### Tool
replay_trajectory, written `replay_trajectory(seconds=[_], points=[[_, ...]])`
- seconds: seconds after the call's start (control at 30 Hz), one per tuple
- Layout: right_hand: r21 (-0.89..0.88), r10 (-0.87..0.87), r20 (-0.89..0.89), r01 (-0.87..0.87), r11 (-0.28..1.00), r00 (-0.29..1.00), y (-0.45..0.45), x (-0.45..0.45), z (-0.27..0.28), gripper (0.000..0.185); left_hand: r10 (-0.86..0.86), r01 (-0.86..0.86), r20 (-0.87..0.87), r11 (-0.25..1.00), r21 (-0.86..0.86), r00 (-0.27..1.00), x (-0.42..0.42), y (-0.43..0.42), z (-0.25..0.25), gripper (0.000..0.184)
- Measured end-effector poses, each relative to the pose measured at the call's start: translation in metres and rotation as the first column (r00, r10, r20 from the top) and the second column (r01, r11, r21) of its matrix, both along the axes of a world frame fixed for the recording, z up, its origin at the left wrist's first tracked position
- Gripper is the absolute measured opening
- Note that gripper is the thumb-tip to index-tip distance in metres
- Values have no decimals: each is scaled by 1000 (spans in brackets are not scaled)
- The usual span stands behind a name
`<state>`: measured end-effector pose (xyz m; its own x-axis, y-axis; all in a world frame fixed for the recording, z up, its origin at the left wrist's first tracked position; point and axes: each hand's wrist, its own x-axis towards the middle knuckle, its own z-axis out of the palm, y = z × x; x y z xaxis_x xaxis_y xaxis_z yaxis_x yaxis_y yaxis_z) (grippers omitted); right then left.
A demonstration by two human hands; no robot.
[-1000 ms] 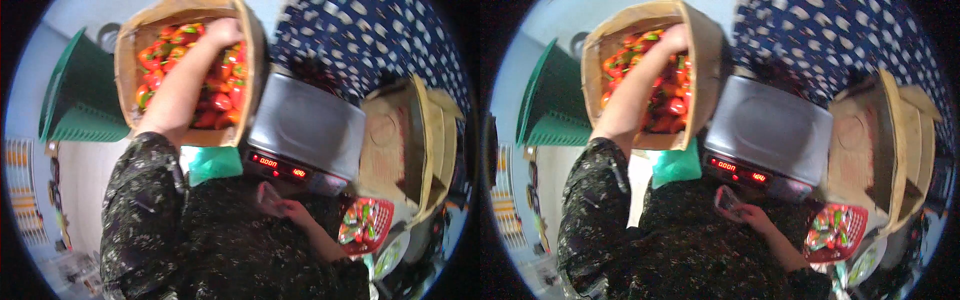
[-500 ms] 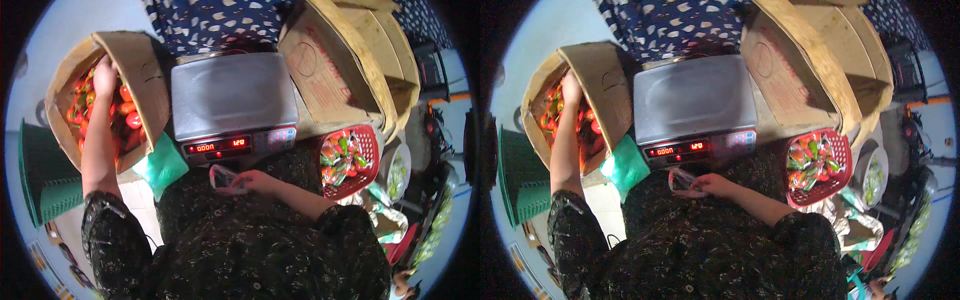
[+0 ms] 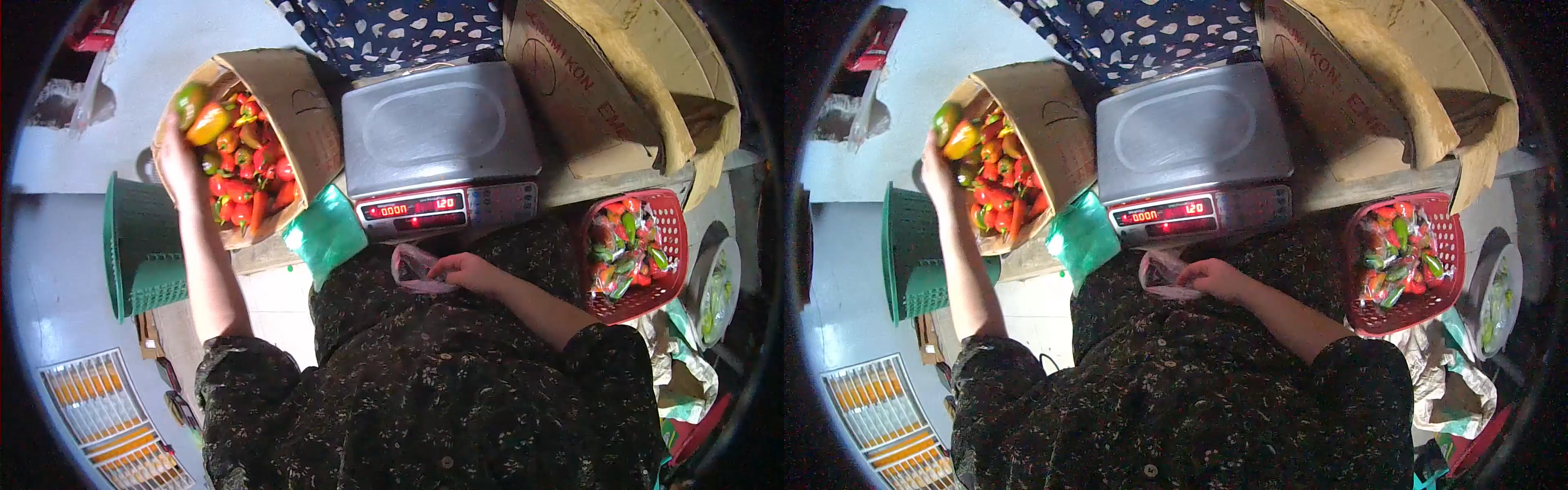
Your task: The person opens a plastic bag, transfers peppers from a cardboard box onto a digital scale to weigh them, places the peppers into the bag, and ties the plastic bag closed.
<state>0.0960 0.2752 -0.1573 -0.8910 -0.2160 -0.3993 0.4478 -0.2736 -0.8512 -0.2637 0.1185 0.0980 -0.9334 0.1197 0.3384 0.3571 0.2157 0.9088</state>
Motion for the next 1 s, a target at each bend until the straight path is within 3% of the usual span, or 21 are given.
replay_trajectory(seconds=[0.07,0.13,0.17,0.2,0.27,0.33,0.4,0.43,0.53,0.63,0.73,0.77,0.9,1.0], points=[[-18,3,11,-3,1000,1000,-1,2,1,33,-117,136,139,981,-138,983,23,28,-10,41],[-17,15,5,-15,1000,1000,-2,4,0,37,-389,391,101,800,-455,916,60,68,-23,47],[6,24,-13,-24,1000,1000,-2,5,0,37,-501,523,163,764,-378,850,79,91,-40,45],[29,32,-31,-31,999,999,-1,6,0,37,-567,656,331,660,-365,754,84,109,-60,42],[54,34,-59,-31,998,998,0,6,-3,36,-553,727,473,535,-429,686,78,140,-122,46],[55,26,-81,-21,998,996,1,8,-5,35,-389,658,535,526,-539,750,91,161,-148,50],[49,24,-76,-21,999,997,2,8,-5,35,-391,628,495,554,-547,776,90,167,-175,51],[43,25,-73,-21,999,997,1,8,-5,35,-298,580,516,588,-563,803,88,170,-181,49],[89,49,-61,-44,995,997,1,6,-4,34,-232,457,410,633,-625,882,78,168,-197,45],[104,71,-43,-66,992,997,0,1,-9,34,-168,253,189,670,-698,967,85,166,-200,45],[70,80,-58,-76,995,995,1,-1,-17,34,-81,82,23,867,-492,996,84,168,-214,32],[100,85,-55,-79,992,995,3,0,-15,34,-53,6,-86,881,-473,995,79,168,-221,26],[155,82,-61,-72,985,995,4,-3,-15,33,175,-179,-52,872,-456,983,78,163,-206,25],[124,39,7,-40,991,999,3,-4,-5,32,126,-159,-101,872,-463,987,79,156,-204,25]])
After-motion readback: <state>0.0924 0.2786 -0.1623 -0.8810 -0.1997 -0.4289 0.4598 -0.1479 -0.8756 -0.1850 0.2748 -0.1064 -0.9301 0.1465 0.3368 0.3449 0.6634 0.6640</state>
